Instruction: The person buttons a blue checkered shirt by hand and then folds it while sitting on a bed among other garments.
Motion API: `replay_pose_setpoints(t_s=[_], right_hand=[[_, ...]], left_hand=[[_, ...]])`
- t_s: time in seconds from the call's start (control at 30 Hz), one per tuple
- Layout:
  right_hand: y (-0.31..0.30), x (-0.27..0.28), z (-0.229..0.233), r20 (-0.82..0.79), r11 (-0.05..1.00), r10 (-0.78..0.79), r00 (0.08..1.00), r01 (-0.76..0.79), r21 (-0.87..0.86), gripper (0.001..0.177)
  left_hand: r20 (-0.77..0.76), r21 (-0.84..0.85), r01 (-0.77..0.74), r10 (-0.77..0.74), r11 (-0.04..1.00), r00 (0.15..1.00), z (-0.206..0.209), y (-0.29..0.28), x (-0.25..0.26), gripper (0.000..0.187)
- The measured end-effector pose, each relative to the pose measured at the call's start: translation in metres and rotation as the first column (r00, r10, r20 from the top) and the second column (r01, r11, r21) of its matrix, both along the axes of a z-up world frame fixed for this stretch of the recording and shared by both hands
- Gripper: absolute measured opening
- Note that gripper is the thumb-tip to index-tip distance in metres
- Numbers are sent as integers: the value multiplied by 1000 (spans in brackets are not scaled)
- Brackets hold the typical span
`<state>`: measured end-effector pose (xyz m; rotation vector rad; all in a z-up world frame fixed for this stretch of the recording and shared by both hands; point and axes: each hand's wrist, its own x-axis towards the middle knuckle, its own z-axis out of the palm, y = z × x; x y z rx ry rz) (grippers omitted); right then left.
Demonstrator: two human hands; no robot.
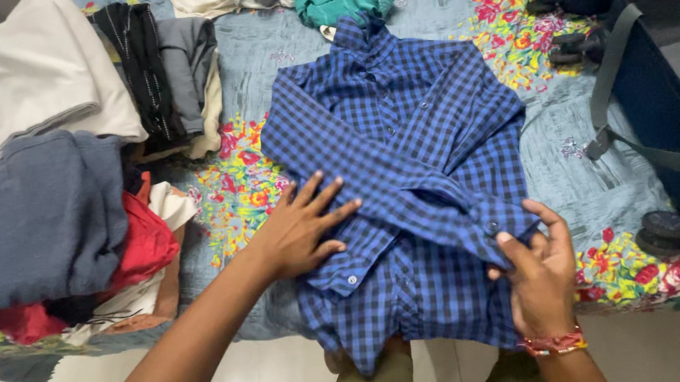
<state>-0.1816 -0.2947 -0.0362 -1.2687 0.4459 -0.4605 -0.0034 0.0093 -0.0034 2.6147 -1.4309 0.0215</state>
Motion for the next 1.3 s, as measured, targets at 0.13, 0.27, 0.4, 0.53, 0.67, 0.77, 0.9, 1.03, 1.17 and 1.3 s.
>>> replay_pose_setpoints(t_s=[0.13,0.27,0.4,0.53,0.67,0.77,0.9,1.03,1.17,1.3], right_hand=[[-5,-12,7,-266,985,-25,964,-22,-171,60],[-9,-27,28,-463,813,-183,867,-131,-568,51],[-32,2,39,-69,317,-218,974,4,-948,31],[-63,86,27,-2,363,4,1000,-3,-932,17],[-95,191,12,61,259,168,984,16,-966,21],[-111,269,-2,161,232,323,933,86,-969,22],[-120,369,-24,42,75,321,946,19,-997,39],[-111,428,-40,-200,231,330,922,-284,-930,66],[-94,447,-50,-238,268,333,913,-333,-904,71],[-86,451,-46,-377,341,210,902,-429,-837,60]], left_hand=[[-59,-2,13,-13,1000,998,-2,10,-7,77],[-13,91,41,-40,995,999,2,14,-12,63],[11,-165,45,-44,985,999,6,12,6,41],[-43,-593,-180,193,785,980,-7,5,57,22],[-45,-694,-333,423,639,905,-28,-7,149,16],[-11,-679,-394,528,619,849,-39,-20,215,15],[-202,-485,-674,679,557,706,-49,-51,273,40],[-373,-254,-812,721,526,584,-49,-86,288,69],[-267,-286,-810,769,513,581,-54,-106,292,67],[-407,-138,-800,703,583,583,-57,-112,304,50]])
